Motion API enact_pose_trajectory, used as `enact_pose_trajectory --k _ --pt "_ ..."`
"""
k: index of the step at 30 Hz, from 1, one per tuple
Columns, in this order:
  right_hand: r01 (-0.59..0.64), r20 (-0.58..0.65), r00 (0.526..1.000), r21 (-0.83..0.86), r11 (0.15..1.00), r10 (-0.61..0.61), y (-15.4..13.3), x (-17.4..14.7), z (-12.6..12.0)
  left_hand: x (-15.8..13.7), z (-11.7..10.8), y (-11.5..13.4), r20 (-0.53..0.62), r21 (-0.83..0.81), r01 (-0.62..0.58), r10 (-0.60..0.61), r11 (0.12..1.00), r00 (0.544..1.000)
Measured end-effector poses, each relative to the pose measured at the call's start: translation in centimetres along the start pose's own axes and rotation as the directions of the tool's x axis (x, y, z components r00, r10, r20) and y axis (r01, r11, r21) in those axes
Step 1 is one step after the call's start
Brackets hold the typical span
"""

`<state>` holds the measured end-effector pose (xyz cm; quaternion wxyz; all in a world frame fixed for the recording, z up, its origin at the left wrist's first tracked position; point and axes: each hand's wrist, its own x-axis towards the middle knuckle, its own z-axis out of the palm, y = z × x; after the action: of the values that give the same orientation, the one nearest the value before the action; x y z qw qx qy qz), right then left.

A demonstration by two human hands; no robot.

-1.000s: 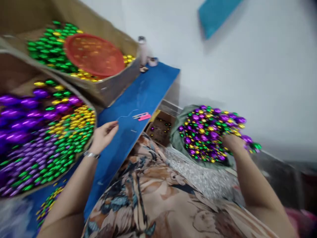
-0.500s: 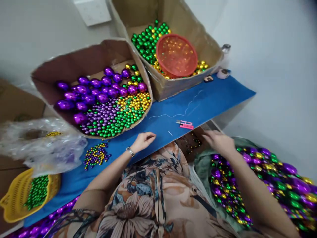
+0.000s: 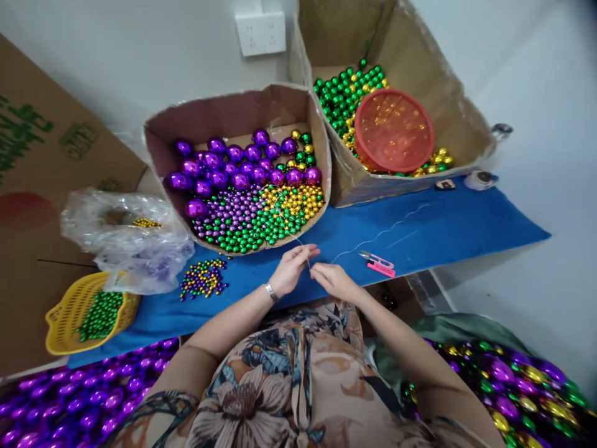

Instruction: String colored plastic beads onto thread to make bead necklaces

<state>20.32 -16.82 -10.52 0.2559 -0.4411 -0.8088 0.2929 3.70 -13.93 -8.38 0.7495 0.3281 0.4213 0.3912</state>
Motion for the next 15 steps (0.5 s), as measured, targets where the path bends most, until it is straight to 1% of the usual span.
enact_pose_trajectory --k 2,4,5,6,7,8,9,10,11,12,13,15 --pt "-0.019 0.008 1.0 -0.013 1.0 0.019 -0.1 -2.9 -1.2 -0.4 0.4 0.7 0.083 -0.124 0.053 -0.043 0.991 0.996" --pt "-0.104 -0.024 0.994 -0.055 0.993 0.103 0.8 -6.0 -3.0 -0.8 0.0 1.5 0.087 -0.154 0.033 -0.02 0.987 0.996" --pt "-0.186 -0.054 0.982 -0.096 0.978 0.181 1.5 -7.5 -4.1 -0.9 -0.5 1.9 0.07 -0.144 0.01 0.0 0.99 0.998" --pt "-0.319 -0.082 0.947 -0.184 0.93 0.309 2.4 -9.0 -5.1 -1.0 -1.1 2.2 0.049 -0.126 -0.01 0.016 0.992 0.999" --pt "-0.445 -0.127 0.896 -0.279 0.851 0.426 3.4 -10.3 -6.1 -1.1 -1.9 2.5 0.026 -0.108 -0.025 0.028 0.994 0.999" --pt "-0.542 -0.169 0.838 -0.364 0.758 0.518 4.2 -11.4 -6.9 -1.2 -2.6 2.7 0.008 -0.091 -0.032 0.032 0.995 0.999" --pt "-0.606 -0.196 0.785 -0.439 0.664 0.587 5.0 -12.3 -7.7 -1.2 -3.3 2.8 -0.008 -0.075 -0.035 0.034 0.997 0.999" --pt "-0.643 -0.215 0.739 -0.505 0.576 0.638 5.6 -12.7 -8.3 -1.3 -3.9 2.9 -0.021 -0.055 -0.037 0.036 0.998 0.999" --pt "-0.656 -0.225 0.706 -0.564 0.501 0.672 6.0 -12.8 -8.7 -1.4 -4.4 2.9 -0.03 -0.031 -0.037 0.037 0.999 0.999" --pt "-0.649 -0.227 0.687 -0.62 0.441 0.691 6.2 -12.5 -9.1 -1.6 -4.7 2.9 -0.035 -0.005 -0.035 0.034 0.999 0.999" --pt "-0.629 -0.228 0.679 -0.671 0.392 0.698 6.2 -11.8 -9.4 -1.7 -4.9 2.9 -0.042 0.016 -0.031 0.032 0.999 0.999" --pt "-0.577 -0.228 0.681 -0.752 0.319 0.696 6.3 -9.9 -9.9 -2.1 -5.1 3.0 -0.055 0.03 -0.035 0.037 0.999 0.998"
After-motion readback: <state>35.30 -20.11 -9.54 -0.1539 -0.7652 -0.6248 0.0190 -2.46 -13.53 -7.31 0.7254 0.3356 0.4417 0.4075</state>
